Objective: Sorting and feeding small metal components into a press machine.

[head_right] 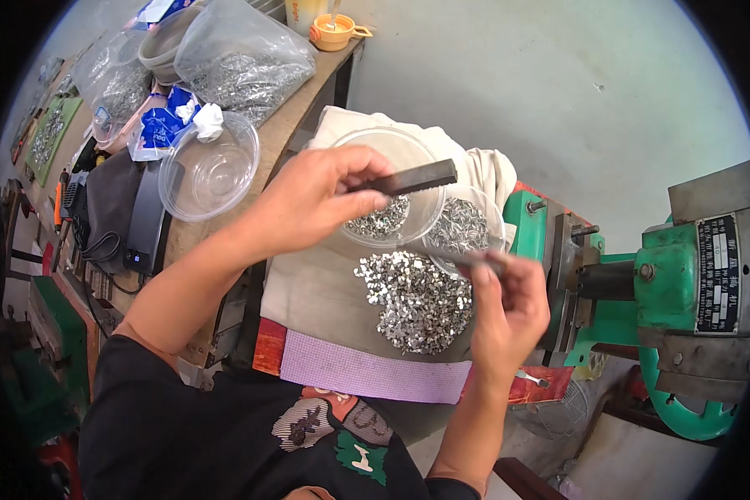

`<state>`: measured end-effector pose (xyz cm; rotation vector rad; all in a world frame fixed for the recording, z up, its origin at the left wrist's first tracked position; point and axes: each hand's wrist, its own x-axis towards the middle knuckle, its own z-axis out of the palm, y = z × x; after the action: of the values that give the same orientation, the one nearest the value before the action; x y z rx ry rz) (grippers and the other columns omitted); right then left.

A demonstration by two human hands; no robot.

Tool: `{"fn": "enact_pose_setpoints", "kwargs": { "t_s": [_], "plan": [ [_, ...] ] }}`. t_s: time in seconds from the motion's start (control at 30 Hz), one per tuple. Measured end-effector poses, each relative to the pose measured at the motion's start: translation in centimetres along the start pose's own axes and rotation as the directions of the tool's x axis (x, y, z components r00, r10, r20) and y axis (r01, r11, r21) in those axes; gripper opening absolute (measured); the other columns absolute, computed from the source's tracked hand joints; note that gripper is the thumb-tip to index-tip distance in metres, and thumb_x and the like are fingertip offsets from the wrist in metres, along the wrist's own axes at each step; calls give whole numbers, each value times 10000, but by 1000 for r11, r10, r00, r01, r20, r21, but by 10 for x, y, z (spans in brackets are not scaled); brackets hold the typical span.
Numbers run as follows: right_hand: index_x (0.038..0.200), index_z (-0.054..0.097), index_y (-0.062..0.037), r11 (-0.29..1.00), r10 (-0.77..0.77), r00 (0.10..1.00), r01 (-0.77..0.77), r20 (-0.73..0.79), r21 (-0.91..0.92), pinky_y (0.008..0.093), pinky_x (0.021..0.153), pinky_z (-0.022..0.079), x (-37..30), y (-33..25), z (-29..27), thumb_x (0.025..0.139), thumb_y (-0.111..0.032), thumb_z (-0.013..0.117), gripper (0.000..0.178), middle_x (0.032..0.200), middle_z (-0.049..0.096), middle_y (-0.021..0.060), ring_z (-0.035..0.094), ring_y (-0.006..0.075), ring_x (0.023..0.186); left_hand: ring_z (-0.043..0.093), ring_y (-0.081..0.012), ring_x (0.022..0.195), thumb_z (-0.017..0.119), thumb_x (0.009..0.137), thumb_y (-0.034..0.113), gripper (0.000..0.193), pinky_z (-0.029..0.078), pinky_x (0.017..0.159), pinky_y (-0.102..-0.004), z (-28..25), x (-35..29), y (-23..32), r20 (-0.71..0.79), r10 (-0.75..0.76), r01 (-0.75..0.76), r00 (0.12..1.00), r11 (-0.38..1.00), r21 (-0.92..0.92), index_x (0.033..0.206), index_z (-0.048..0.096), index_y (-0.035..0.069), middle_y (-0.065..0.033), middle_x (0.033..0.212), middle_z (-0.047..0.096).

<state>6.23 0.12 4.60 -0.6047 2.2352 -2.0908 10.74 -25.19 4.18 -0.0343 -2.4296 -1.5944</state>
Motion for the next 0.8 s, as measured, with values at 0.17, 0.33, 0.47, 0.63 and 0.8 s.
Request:
{"fn": "enact_pose_setpoints", "kwargs": {
  "t_s": [0.17, 0.33, 0.47, 0.63, 0.8],
  "plan": [
    [1025, 590, 28, 977, 200, 977, -193, -77, 90, 334, 757, 612, -87, 13, -52, 933, -102, 690, 188, 911, 687, 123, 677, 164, 795, 613, -85, 837, 596, 999, 129, 220, 507, 747, -260, 10, -49, 2, 532, -182, 371, 827, 888, -273, 1175, 595, -3, -14, 874, 625],
    [953, 608, -5, 888, 441, 847, -460, -296, 6, 242, 638, 534, -146, 36, -85, 937, -81, 694, 116, 811, 631, 25, 642, 112, 714, 688, -185, 841, 498, 1047, 232, 293, 527, 747, -346, 38, -92, -7, 807, -120, 421, 578, 891, -169, 1169, 569, -25, -105, 922, 699],
    [966, 629, -13, 845, 425, 790, -522, -441, -120, 210, 614, 478, -151, 48, -82, 926, -61, 715, 106, 798, 624, 1, 581, 62, 671, 654, -426, 777, 486, 1028, 239, 296, 503, 717, -500, 58, -106, -11, 865, -186, 423, 465, 906, -33, 948, 564, -35, -184, 771, 671],
    [1117, 681, 5, 668, 205, 852, -481, -481, -568, 229, 613, 444, -153, 53, -72, 852, -40, 769, 283, 852, 610, 32, 530, 87, 697, 639, -451, 828, 613, 962, 183, 210, 512, 676, -516, 55, -108, 5, 704, -305, 243, 641, 951, 191, 1034, 518, 10, -189, 894, 654],
    [994, 731, -18, 611, 31, 896, -368, -444, -701, 253, 605, 452, -158, 40, -56, 800, -9, 804, 208, 849, 613, 44, 558, 127, 704, 627, -419, 788, 680, 910, 153, 255, 523, 653, -491, 51, -127, -6, 646, -192, 71, 739, 975, 209, 1047, 505, 27, -164, 1024, 541]
  ]
}}
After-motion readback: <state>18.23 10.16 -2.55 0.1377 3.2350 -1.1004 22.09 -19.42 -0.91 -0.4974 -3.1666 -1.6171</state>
